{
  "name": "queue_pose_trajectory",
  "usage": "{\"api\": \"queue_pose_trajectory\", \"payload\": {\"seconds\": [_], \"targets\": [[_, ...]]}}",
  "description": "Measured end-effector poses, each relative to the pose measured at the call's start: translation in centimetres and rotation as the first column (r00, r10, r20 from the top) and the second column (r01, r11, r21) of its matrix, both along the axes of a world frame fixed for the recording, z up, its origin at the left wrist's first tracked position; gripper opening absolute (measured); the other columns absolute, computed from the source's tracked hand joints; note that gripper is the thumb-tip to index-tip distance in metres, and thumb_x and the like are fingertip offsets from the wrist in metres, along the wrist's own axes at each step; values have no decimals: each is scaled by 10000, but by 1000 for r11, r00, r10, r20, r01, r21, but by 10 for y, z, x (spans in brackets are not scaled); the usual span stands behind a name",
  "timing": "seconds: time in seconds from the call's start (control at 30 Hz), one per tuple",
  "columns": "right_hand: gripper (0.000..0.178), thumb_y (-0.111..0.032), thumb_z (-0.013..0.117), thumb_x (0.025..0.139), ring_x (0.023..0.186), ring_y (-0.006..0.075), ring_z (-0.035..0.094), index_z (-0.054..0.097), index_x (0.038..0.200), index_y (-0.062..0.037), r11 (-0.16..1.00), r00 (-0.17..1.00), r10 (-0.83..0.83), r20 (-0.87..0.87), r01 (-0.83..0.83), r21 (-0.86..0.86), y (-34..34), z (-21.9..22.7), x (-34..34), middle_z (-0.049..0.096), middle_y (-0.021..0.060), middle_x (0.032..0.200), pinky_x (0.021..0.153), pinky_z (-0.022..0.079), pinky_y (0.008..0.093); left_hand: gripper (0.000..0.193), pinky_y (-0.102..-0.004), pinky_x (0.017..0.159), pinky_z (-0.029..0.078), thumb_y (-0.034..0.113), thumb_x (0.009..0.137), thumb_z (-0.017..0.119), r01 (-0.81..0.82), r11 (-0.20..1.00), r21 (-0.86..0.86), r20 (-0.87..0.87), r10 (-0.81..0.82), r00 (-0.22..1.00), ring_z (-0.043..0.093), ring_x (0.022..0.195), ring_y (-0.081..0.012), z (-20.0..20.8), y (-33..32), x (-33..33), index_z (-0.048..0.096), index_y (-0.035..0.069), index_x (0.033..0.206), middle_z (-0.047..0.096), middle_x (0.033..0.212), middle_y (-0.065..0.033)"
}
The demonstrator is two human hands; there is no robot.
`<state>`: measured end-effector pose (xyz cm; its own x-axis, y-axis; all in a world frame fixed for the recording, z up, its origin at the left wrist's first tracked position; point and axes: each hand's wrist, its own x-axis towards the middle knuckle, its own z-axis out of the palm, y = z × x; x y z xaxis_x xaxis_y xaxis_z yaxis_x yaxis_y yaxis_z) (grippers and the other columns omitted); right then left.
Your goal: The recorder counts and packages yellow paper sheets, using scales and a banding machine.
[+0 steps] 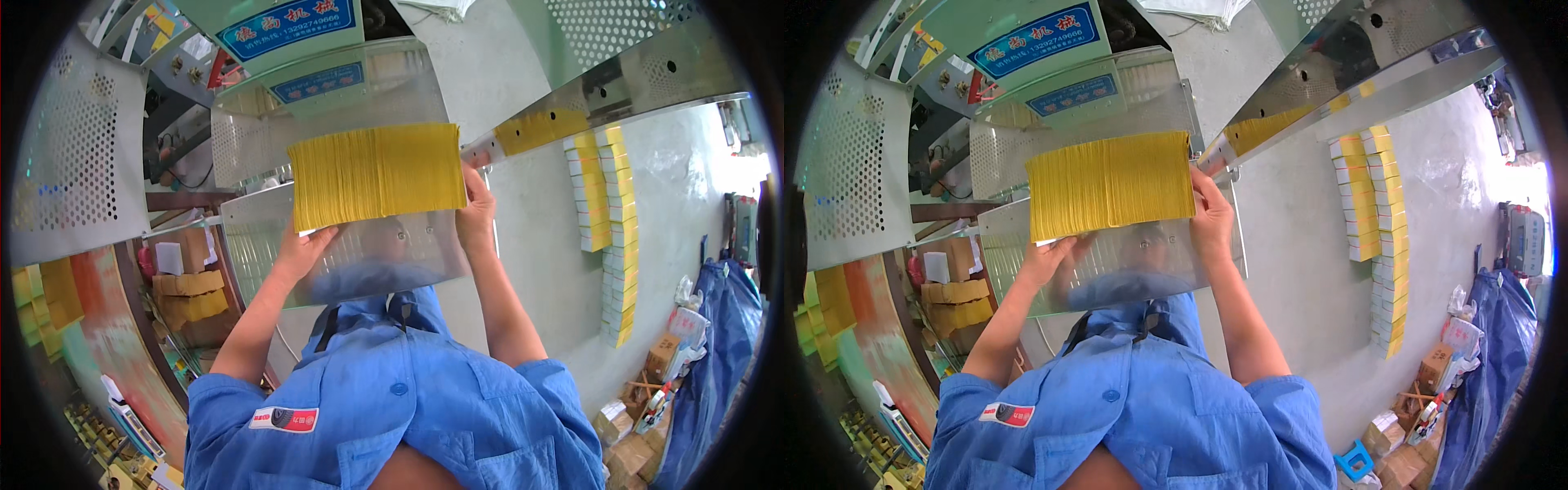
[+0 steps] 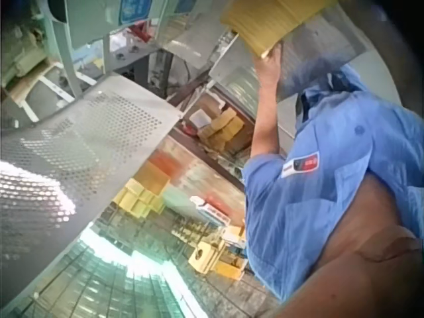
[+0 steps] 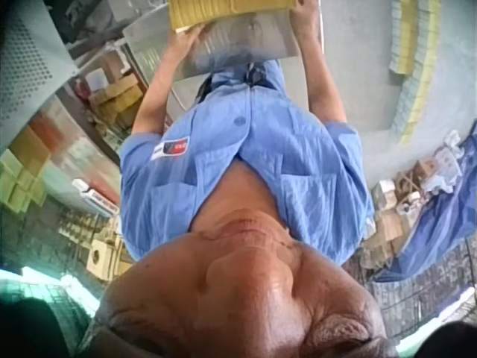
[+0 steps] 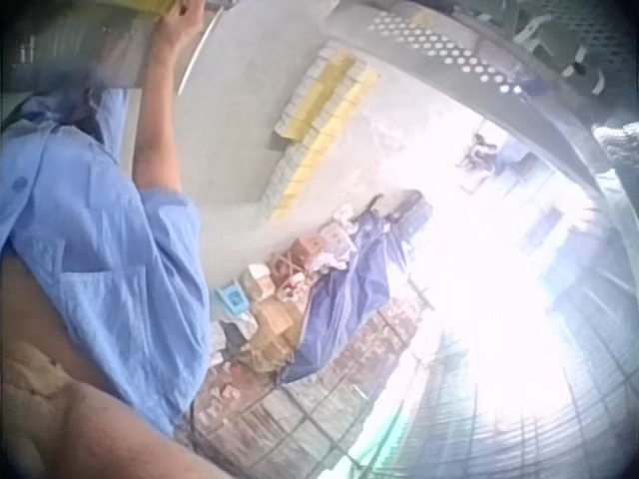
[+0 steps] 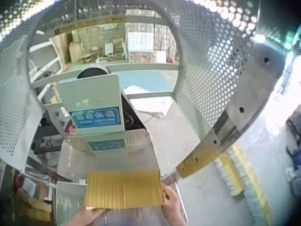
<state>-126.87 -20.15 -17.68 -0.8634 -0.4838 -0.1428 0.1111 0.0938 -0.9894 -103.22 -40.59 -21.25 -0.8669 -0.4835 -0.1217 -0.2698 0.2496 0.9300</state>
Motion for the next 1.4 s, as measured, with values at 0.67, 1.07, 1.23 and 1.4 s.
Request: {"api": "queue_pose_trajectory", "payload": {"seconds": [0.67, 1.07, 1.23, 1.4], "targets": [[802, -455, 656, 834, 1455, 331, 265, 394, 1447, -10, 728, 310, 678, -666, -157, 668, -32, 125, 20, 359, 164, 1530, 1173, 160, 540, 598, -377, 864, 514, 195, 789, 808, -75, 967, -242, 20, 82, 996, 627, 1016, -320, 21, 17, -30, 479, 29, 1259, 616, 1117, -141], [866, -520, 618, 827, 1475, 294, 220, 344, 1474, -12, 625, 281, 773, -569, -177, 761, -49, 118, 19, 307, 127, 1564, 1186, 83, 541, 679, -388, 868, 519, 191, 775, 821, -103, 975, -197, -67, 91, 994, 639, 1046, -312, 20, 14, -21, 434, 36, 1312, 617, 1179, -159], [810, -437, 632, 854, 1486, 299, 191, 330, 1490, -37, 703, 289, 704, -649, -145, 697, -59, 108, 19, 277, 119, 1581, 1193, 108, 512, 661, -366, 885, 511, 159, 799, 793, -39, 967, -253, 93, 65, 994, 627, 1076, -301, 18, 20, -29, 432, 29, 1337, 586, 1236, -159], [548, -108, 662, 804, 1324, 360, 442, 506, 1318, 0, 895, 357, 444, -822, -207, 394, -14, 135, 9, 491, 172, 1404, 1117, 310, 516, 652, -365, 900, 502, 168, 801, 794, -89, 995, -46, -30, 88, 996, 624, 1064, -303, 14, 23, -18, 442, 35, 1334, 596, 1212, -145]]}}
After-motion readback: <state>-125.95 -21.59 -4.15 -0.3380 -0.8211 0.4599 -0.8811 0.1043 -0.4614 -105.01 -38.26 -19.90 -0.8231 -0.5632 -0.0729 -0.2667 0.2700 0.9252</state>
